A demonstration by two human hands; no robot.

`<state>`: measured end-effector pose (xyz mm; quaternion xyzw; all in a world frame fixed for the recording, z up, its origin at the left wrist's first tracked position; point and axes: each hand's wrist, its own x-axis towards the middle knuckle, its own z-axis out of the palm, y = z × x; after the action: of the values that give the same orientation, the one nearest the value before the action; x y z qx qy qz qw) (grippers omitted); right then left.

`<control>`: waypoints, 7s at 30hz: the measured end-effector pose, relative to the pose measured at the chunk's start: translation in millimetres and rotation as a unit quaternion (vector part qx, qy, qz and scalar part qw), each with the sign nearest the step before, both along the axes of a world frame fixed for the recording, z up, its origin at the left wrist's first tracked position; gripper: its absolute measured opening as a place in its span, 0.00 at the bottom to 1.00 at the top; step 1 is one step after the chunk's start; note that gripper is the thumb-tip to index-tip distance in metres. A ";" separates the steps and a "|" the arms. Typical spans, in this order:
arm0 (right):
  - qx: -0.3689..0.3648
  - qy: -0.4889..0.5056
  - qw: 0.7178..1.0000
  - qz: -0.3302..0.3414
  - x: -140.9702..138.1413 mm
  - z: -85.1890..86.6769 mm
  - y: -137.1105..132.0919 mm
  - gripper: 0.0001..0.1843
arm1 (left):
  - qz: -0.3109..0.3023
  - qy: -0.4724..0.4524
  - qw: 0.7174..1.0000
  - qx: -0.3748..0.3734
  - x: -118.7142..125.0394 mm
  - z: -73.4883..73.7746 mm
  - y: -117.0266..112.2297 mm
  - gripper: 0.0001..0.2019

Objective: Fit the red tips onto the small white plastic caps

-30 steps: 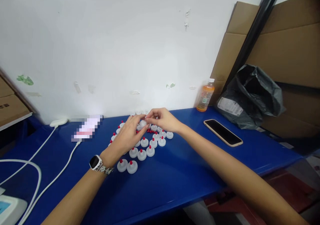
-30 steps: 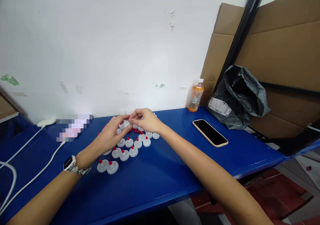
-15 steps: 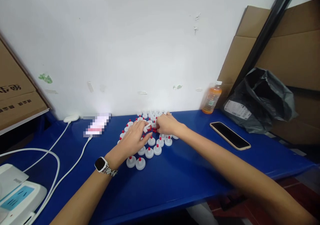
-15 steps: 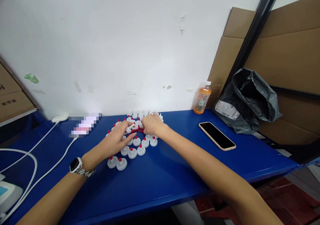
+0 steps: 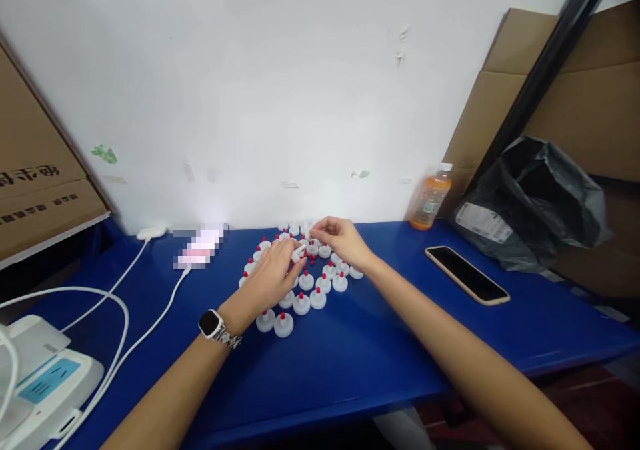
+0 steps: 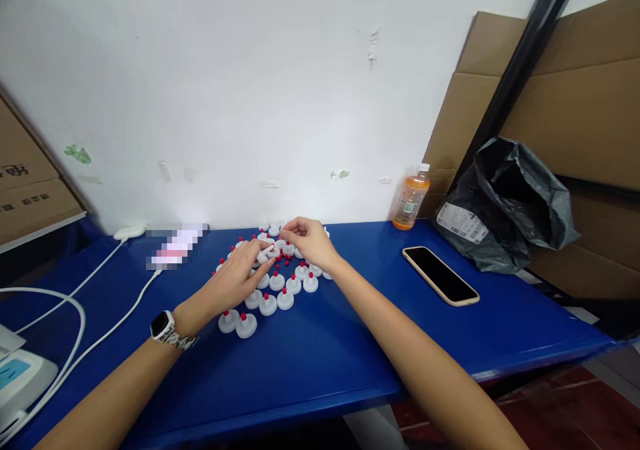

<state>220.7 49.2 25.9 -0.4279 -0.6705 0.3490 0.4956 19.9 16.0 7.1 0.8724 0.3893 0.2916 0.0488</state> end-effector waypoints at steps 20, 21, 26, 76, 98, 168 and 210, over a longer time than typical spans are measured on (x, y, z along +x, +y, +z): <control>-0.031 0.230 0.972 0.036 -29.8 -8.0 -33.0 0.23 | -0.031 -0.072 0.997 -0.025 10.6 6.9 -11.5 0.16; -0.026 0.239 0.970 0.035 -30.7 -5.1 -34.6 0.23 | -0.033 -0.087 0.995 -0.036 12.2 8.4 -12.7 0.16; -0.022 0.248 0.967 0.059 -16.4 11.2 -40.9 0.21 | -0.056 -0.132 0.986 -0.084 30.1 19.4 -14.8 0.21; 0.094 -0.386 0.915 0.066 10.1 10.2 -0.5 0.04 | 0.022 0.001 0.998 -0.066 -9.8 13.5 8.3 0.19; -0.036 -0.026 0.997 0.069 1.8 0.8 -15.2 0.06 | -0.022 0.011 0.999 -0.036 -0.3 16.8 -3.9 0.16; 0.080 -0.421 0.900 0.082 -94.4 10.1 128.6 0.09 | 0.159 -0.041 0.985 -0.045 -55.2 5.8 22.3 0.16; 0.025 -0.499 0.863 0.081 -5.5 17.7 -16.1 0.05 | 0.048 -0.008 0.998 -0.048 -25.6 8.6 -1.3 0.18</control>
<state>215.2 33.1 43.6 -0.4763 -0.8689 0.1114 0.0754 -5.8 14.7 15.7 0.8469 0.4441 0.2814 0.0793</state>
